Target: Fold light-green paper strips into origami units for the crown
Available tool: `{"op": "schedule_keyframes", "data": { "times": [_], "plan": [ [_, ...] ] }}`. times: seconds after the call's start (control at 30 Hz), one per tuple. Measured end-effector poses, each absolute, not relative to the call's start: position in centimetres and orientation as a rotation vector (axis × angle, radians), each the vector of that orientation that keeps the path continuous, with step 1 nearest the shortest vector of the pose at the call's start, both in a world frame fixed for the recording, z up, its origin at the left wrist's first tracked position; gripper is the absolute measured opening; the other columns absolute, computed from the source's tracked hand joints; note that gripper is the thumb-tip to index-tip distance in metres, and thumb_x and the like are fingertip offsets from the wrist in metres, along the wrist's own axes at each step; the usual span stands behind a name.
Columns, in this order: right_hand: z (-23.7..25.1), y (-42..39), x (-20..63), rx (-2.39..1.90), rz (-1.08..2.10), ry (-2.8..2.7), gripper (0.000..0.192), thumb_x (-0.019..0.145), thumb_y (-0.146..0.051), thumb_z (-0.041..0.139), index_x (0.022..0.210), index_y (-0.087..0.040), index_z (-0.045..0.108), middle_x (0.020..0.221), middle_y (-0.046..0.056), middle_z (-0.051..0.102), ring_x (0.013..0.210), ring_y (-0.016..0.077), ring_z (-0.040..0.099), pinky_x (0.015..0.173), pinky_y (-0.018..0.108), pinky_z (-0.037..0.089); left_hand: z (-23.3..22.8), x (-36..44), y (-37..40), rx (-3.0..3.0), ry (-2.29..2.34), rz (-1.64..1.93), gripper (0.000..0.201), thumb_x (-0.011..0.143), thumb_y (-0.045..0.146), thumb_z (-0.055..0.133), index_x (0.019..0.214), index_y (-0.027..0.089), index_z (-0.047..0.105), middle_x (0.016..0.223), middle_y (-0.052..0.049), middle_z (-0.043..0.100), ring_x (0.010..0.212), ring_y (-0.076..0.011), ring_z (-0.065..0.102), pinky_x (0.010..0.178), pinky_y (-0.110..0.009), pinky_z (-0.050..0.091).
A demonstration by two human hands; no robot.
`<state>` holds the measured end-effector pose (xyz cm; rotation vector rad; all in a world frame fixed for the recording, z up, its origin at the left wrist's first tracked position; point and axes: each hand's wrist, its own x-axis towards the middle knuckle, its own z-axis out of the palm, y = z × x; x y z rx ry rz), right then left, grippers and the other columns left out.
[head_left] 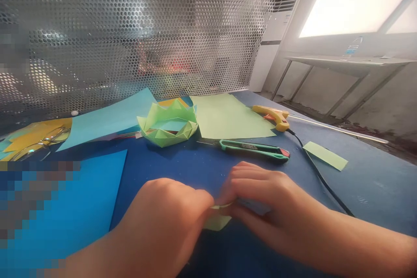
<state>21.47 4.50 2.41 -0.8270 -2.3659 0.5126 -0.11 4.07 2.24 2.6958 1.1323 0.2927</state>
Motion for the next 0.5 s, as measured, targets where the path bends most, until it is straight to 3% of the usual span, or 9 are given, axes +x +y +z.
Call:
{"op": "schedule_keyframes", "data": {
  "times": [0.2,0.5],
  "plan": [
    [2.3,4.9,21.6,-0.942,0.724,-2.361,0.014,0.086,-0.012,0.063,0.081,-0.019,0.073,0.076,0.001,0.073,0.072,0.0137,0.065,0.066,0.022,0.05,2.8,0.1,4.1,2.651,1.196,0.119,0.029,0.092,0.016,0.042,0.08,0.024,0.067,0.069,0.0,0.071,0.065,-0.0176,0.068,0.056,-0.026,0.038],
    [2.7,4.5,21.1,-0.953,0.714,-2.148,0.011,0.085,-0.015,0.066,0.075,-0.02,0.07,0.073,0.0,0.073,0.066,0.0114,0.066,0.063,0.02,0.051,5.0,0.1,4.1,2.402,1.233,0.332,0.033,0.097,0.027,0.043,0.078,0.026,0.068,0.071,0.003,0.071,0.064,-0.0119,0.063,0.056,-0.022,0.038]
  ]
}}
